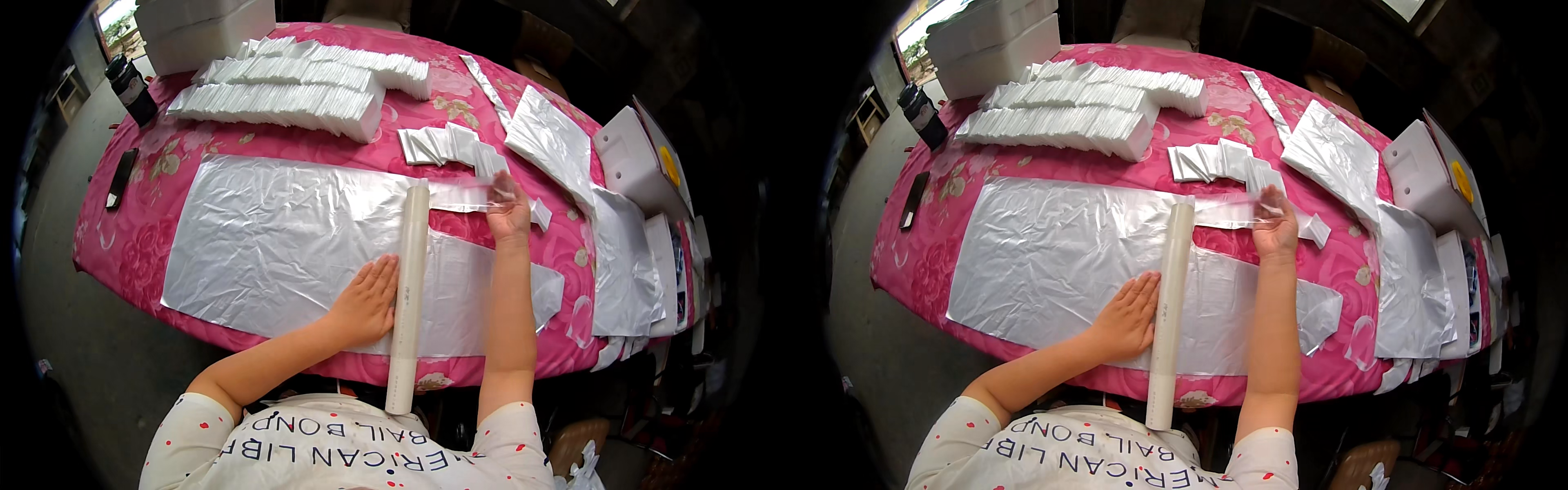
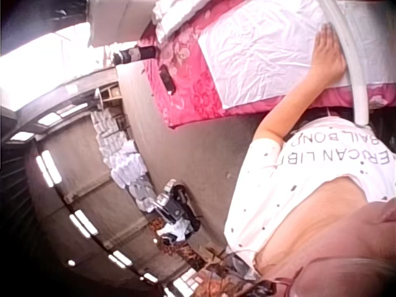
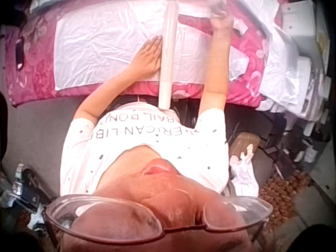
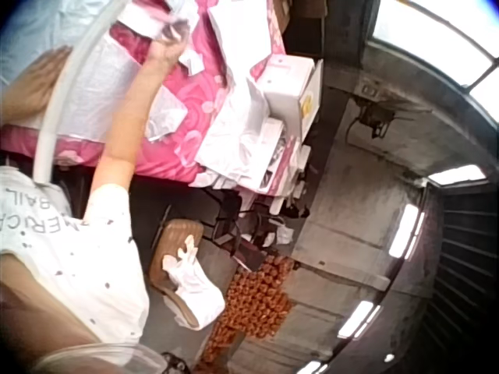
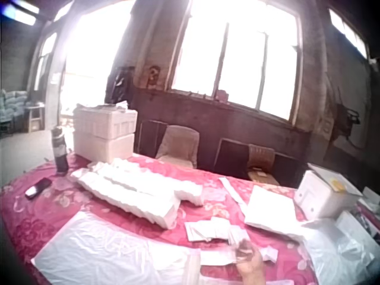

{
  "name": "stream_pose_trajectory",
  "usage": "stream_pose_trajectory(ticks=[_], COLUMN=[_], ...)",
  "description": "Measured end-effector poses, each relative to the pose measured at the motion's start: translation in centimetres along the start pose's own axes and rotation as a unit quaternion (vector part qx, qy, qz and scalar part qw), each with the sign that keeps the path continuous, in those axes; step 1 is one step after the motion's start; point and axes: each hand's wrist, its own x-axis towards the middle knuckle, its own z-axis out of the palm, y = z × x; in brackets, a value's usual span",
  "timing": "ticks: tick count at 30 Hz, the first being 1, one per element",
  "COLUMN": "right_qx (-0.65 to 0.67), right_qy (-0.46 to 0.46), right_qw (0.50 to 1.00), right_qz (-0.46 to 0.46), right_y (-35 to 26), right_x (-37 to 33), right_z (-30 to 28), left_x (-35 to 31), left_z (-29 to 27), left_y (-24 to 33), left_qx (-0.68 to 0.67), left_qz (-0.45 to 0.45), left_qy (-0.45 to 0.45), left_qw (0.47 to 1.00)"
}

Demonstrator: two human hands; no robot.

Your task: The person repeatedly wraps small white rectangular items in clear plastic film on a pink tablecloth. They unroll the film, place an item on it, fold the film around the item, and set the wrapped item aside. The process is repeated multiple times.

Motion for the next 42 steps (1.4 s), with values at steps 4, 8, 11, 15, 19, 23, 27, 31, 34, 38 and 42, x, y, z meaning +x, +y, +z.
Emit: stream_pose_trajectory(ticks=[4,8,11,15,19,23,27,31,34,38,42], right_qx=[0.001,-0.134,-0.312,-0.488,-0.648,-0.756,-0.701,-0.678,-0.725,-0.794,-0.822], right_qy=[-0.087,0.133,0.014,-0.209,-0.315,-0.350,-0.404,-0.382,-0.302,-0.299,-0.364], right_qw=[0.994,0.948,0.921,0.841,0.687,0.550,0.588,0.605,0.564,0.498,0.422], right_qz=[-0.067,-0.256,-0.235,-0.101,-0.097,-0.067,-0.018,-0.171,-0.255,-0.181,-0.119], right_y=[-11.3,-10.0,-1.9,13.8,29.2,36.2,32.4,21.3,13.0,7.8,6.9], right_x=[-0.1,-2.8,-5.7,-7.7,-9.9,-12.2,-13.6,-14.7,-15.9,-17.7,-17.8], right_z=[-2.4,7.1,15.3,18.1,16.4,14.8,16.5,15.6,12.3,7.2,6.0], left_x=[0.2,-0.1,-0.4,-0.3,-0.2,0.2,-0.2,-0.1,2.0,7.6,9.3], left_z=[0.1,0.2,0.4,-0.1,1.2,2.3,2.2,-0.1,-3.4,-3.4,-3.0], left_y=[0.3,0.1,-0.1,-0.1,-0.2,-0.8,-0.5,-2.0,-3.5,-4.2,-5.7], left_qx=[-0.022,-0.013,-0.001,-0.066,0.019,0.026,-0.007,-0.215,-0.434,-0.780,-0.832], left_qz=[-0.002,-0.009,-0.011,-0.001,0.041,0.030,0.016,-0.026,-0.091,-0.262,-0.346], left_qy=[0.003,0.008,0.014,0.035,0.063,0.048,0.111,0.131,0.148,0.114,0.077], left_qw=[1.000,1.000,1.000,0.997,0.997,0.998,0.994,0.968,0.884,0.556,0.426])
